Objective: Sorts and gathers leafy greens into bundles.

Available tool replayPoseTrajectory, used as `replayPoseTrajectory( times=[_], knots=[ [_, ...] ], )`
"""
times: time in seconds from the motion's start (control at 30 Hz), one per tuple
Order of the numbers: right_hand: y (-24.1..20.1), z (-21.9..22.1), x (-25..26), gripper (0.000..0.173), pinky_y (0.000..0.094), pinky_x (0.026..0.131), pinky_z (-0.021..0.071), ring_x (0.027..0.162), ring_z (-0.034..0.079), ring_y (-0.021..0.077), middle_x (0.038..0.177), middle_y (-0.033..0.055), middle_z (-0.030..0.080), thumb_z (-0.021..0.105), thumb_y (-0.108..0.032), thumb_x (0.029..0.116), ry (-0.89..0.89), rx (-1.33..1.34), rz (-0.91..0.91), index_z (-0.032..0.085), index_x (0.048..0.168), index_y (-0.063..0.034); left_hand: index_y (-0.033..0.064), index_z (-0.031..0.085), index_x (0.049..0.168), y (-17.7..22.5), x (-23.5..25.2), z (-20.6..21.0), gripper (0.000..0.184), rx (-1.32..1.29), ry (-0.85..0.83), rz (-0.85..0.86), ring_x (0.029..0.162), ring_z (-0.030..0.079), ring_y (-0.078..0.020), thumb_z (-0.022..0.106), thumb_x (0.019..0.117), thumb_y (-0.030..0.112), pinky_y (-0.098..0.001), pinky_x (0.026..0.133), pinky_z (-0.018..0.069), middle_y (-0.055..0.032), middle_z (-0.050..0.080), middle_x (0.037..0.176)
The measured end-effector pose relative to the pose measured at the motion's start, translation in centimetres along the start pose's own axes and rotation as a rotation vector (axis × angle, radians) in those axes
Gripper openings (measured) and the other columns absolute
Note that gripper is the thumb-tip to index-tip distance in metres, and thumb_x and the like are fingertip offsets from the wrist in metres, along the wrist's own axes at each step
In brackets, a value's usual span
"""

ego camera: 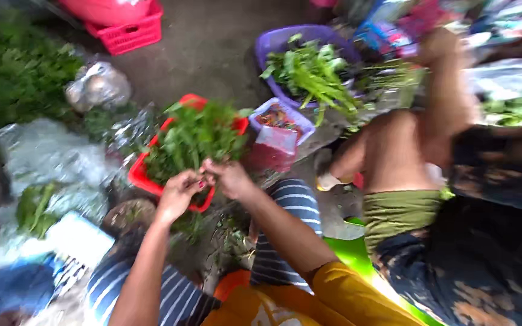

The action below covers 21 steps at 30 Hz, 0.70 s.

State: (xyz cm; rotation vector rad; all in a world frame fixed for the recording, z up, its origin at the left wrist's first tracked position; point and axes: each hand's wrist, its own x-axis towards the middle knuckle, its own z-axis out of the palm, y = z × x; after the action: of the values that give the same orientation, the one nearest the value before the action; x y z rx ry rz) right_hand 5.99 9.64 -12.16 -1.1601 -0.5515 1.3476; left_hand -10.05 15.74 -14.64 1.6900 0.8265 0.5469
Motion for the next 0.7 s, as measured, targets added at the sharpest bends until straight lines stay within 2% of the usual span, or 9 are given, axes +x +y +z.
replayPoseTrajectory(
  times=[0.1, 0.17, 0.23, 0.33, 0.43, 0.57, 0.63, 0.7],
  knots=[
    [-0.8, -0.1, -0.4, 0.018, 0.0200, 0.060, 0.0484, 0.058, 0.053, 0.0026, 0.070, -0.0054, 0.058, 0.050, -0.014, 0.1076, -0.047, -0.050, 0.085, 0.061, 0.096, -0.0049, 0.0008, 0.070, 0.100, -0.7, -0.2, 0.1, 0.012, 0.123, 0.025, 0.133, 0.085, 0.072, -0.0089, 0.065, 0.0893, 0.003, -0.0291, 0.080, 0.0614, -0.0040, 0.074, 0.093],
    [-0.5, -0.1, -0.3, 0.013, 0.0194, 0.057, 0.0472, 0.056, 0.052, 0.0021, 0.070, -0.0049, 0.058, 0.053, -0.013, 0.1067, -0.039, -0.017, 0.134, 0.059, 0.098, -0.0053, 0.0002, 0.069, 0.097, -1.5, -0.4, -0.2, 0.012, 0.176, 0.002, 0.173, 0.085, 0.071, -0.0066, 0.066, 0.0871, 0.006, -0.0269, 0.079, 0.0604, -0.0037, 0.073, 0.092],
    [0.0, -0.3, -0.2, 0.006, 0.0189, 0.054, 0.0459, 0.055, 0.050, 0.0017, 0.071, -0.0047, 0.057, 0.055, -0.012, 0.1057, -0.028, 0.009, 0.170, 0.056, 0.105, -0.0061, -0.0048, 0.068, 0.101, -0.6, -0.6, -0.5, 0.013, 0.200, -0.084, 0.135, 0.090, 0.070, -0.0069, 0.067, 0.0901, 0.002, -0.0280, 0.085, 0.0590, -0.0071, 0.072, 0.097],
    [1.0, -0.7, 0.2, 0.008, 0.0186, 0.053, 0.0447, 0.055, 0.048, 0.0018, 0.072, -0.0048, 0.053, 0.055, -0.012, 0.1062, -0.035, 0.012, 0.206, 0.051, 0.111, -0.0068, -0.0099, 0.066, 0.104, 1.8, -1.0, -0.2, 0.016, 0.227, -0.157, 0.031, 0.096, 0.067, -0.0061, 0.065, 0.0922, 0.000, -0.0277, 0.091, 0.0551, -0.0110, 0.071, 0.102],
    [1.5, -0.9, 0.3, 0.006, 0.0167, 0.050, 0.0424, 0.053, 0.046, 0.0003, 0.072, -0.0056, 0.051, 0.053, -0.013, 0.1069, -0.033, 0.038, 0.227, 0.050, 0.109, -0.0081, -0.0108, 0.066, 0.104, 1.8, -0.8, -0.2, 0.016, 0.246, -0.193, 0.035, 0.097, 0.065, -0.0050, 0.064, 0.0925, 0.000, -0.0260, 0.092, 0.0534, -0.0108, 0.070, 0.102],
    [1.5, -1.2, 1.1, 0.011, 0.0180, 0.051, 0.0421, 0.052, 0.046, 0.0019, 0.068, -0.0056, 0.052, 0.054, -0.016, 0.1068, 0.058, 0.126, 0.175, 0.055, 0.100, -0.0080, -0.0034, 0.062, 0.106, -2.0, 0.6, 0.2, 0.014, 0.070, -0.107, 0.068, 0.087, 0.069, -0.0074, 0.063, 0.0928, 0.003, -0.0298, 0.083, 0.0595, -0.0022, 0.071, 0.097],
    [0.6, -1.2, 0.7, 0.009, 0.0194, 0.054, 0.0455, 0.054, 0.049, 0.0032, 0.072, -0.0038, 0.056, 0.054, -0.016, 0.1071, 0.092, 0.210, 0.134, 0.055, 0.103, -0.0075, -0.0015, 0.062, 0.110, -3.7, 1.3, 0.9, 0.018, -0.038, -0.004, 0.056, 0.080, 0.069, -0.0104, 0.062, 0.0938, 0.006, -0.0306, 0.076, 0.0605, -0.0022, 0.070, 0.094],
    [0.0, -0.9, 0.2, 0.011, 0.0195, 0.055, 0.0472, 0.056, 0.051, 0.0038, 0.076, -0.0019, 0.060, 0.054, -0.015, 0.1068, 0.086, 0.286, 0.090, 0.058, 0.111, -0.0052, 0.0017, 0.064, 0.109, -4.0, 1.5, 1.6, 0.015, -0.181, 0.099, 0.037, 0.072, 0.068, -0.0105, 0.060, 0.0950, 0.007, -0.0281, 0.069, 0.0605, -0.0007, 0.070, 0.090]
  ],
)
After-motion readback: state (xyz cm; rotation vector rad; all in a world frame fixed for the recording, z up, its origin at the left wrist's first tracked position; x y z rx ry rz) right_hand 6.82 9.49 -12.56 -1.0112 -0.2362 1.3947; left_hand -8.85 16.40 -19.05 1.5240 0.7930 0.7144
